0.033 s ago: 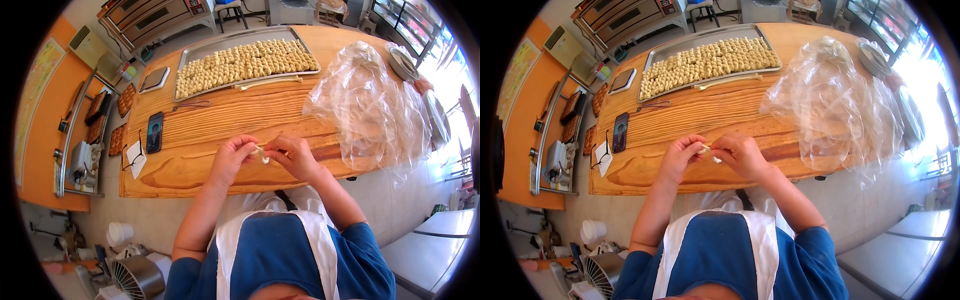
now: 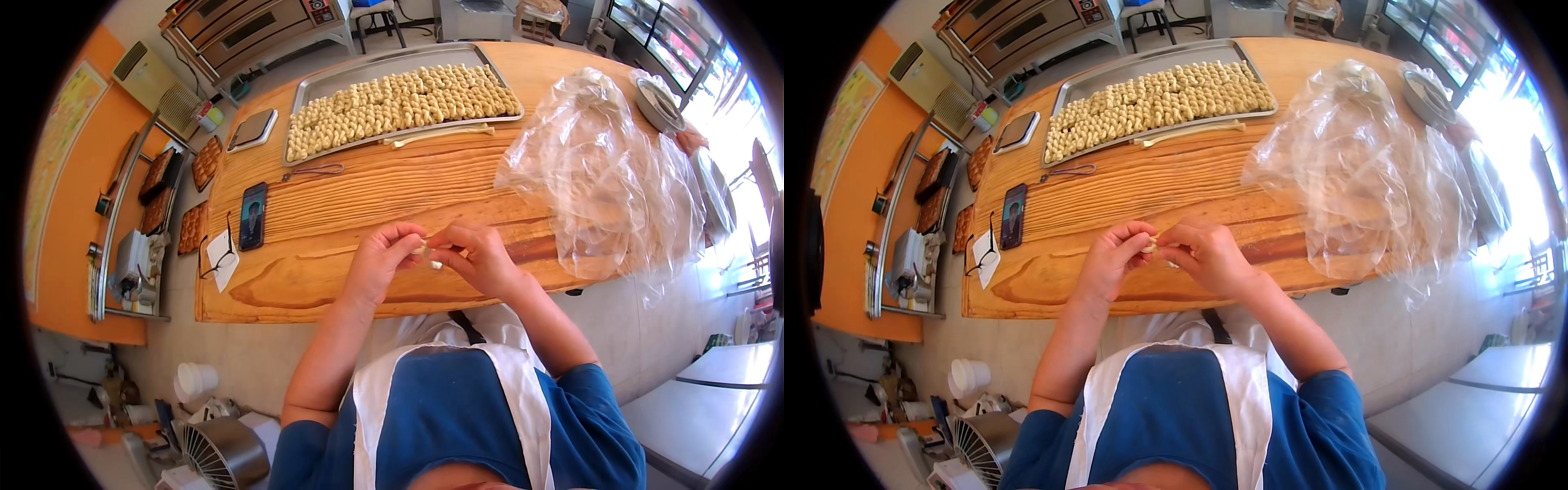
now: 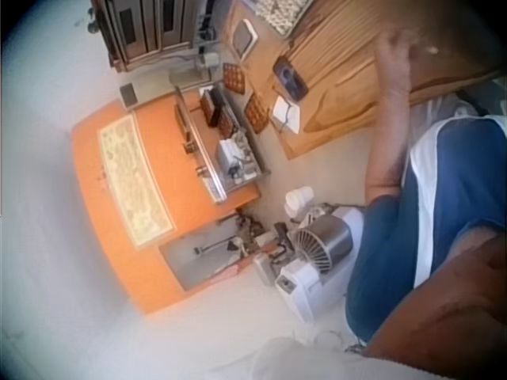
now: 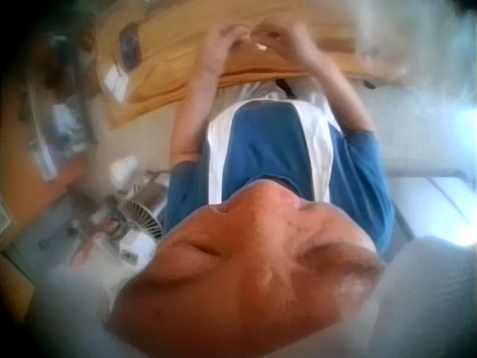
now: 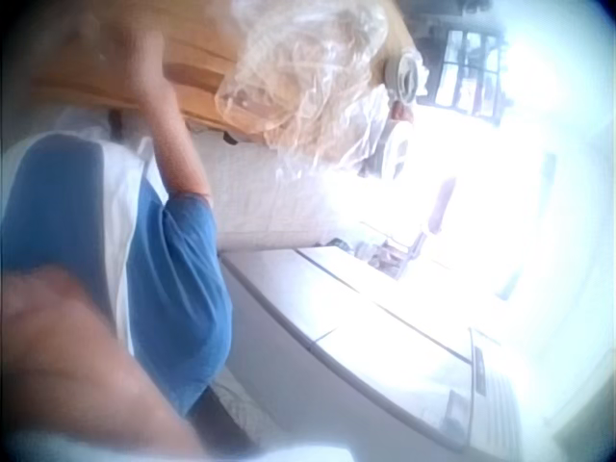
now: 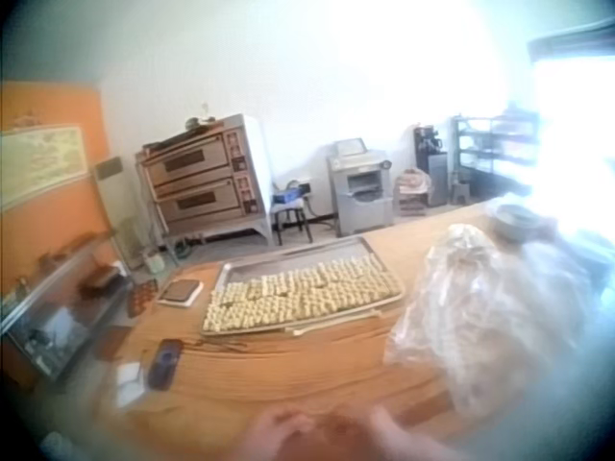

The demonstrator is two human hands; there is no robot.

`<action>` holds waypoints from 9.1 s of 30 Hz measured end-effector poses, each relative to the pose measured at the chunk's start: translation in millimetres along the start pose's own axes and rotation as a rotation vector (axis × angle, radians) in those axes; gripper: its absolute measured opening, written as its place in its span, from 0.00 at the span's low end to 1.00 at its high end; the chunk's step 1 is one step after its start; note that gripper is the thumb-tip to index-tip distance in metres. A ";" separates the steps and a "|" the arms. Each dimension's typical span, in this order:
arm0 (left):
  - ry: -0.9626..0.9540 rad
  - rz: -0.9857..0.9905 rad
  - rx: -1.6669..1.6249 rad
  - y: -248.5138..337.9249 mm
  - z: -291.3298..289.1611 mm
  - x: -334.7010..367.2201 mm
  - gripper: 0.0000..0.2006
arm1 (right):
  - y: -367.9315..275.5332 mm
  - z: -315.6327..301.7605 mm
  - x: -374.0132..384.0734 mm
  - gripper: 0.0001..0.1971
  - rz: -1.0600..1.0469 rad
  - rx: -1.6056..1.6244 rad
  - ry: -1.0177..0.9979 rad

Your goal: The person rolls out long strips of dough by hand, twists them into a braided pattern, and places the shaped pastries onto a metal tray.

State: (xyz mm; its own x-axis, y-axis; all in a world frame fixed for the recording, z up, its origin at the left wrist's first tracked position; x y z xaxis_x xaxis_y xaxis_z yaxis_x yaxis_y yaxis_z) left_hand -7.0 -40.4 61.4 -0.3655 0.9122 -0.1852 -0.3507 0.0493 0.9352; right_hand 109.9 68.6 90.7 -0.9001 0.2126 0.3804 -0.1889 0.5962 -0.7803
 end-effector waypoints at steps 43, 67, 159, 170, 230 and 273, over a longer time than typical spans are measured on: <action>0.207 0.427 0.306 -0.1 23.0 -20.0 0.17 | -15.4 6.6 -3.8 0.07 0.170 0.172 0.035; -0.369 -0.105 -0.461 -55.4 5.6 -39.9 0.19 | 1.3 1.8 -13.9 0.10 0.274 0.618 0.070; 0.057 0.675 1.197 6.6 -56.4 7.3 0.11 | 70.5 -45.9 12.9 0.05 0.335 0.189 0.271; 0.311 0.302 1.539 24.6 -99.2 -18.8 0.10 | 79.2 4.2 71.7 0.07 0.069 -0.441 0.117; 0.339 -0.062 1.815 -5.6 -180.1 10.4 0.46 | 139.2 -15.0 56.1 0.41 0.279 -0.868 -0.233; 0.276 -0.025 1.746 -23.1 -140.3 -95.6 0.43 | 105.0 -17.8 -5.0 0.49 0.126 -0.784 -0.424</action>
State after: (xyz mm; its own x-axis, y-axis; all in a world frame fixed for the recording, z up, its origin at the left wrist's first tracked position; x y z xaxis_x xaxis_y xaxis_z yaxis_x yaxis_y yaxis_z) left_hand -84.9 -185.8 15.2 -0.5610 0.8247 -0.0719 0.8187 0.5656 0.0991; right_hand 101.6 144.0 15.6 -0.9947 0.1009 -0.0215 0.1032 0.9779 -0.1821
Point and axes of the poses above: each hand's wrist, its own x-axis towards the middle knuckle, its own z-axis out of the palm, y = z × x, the point moved 4 cm from there along x, towards the middle knuckle, and after that the axes turned 7 degrees about -y, right-handed, at the moved point
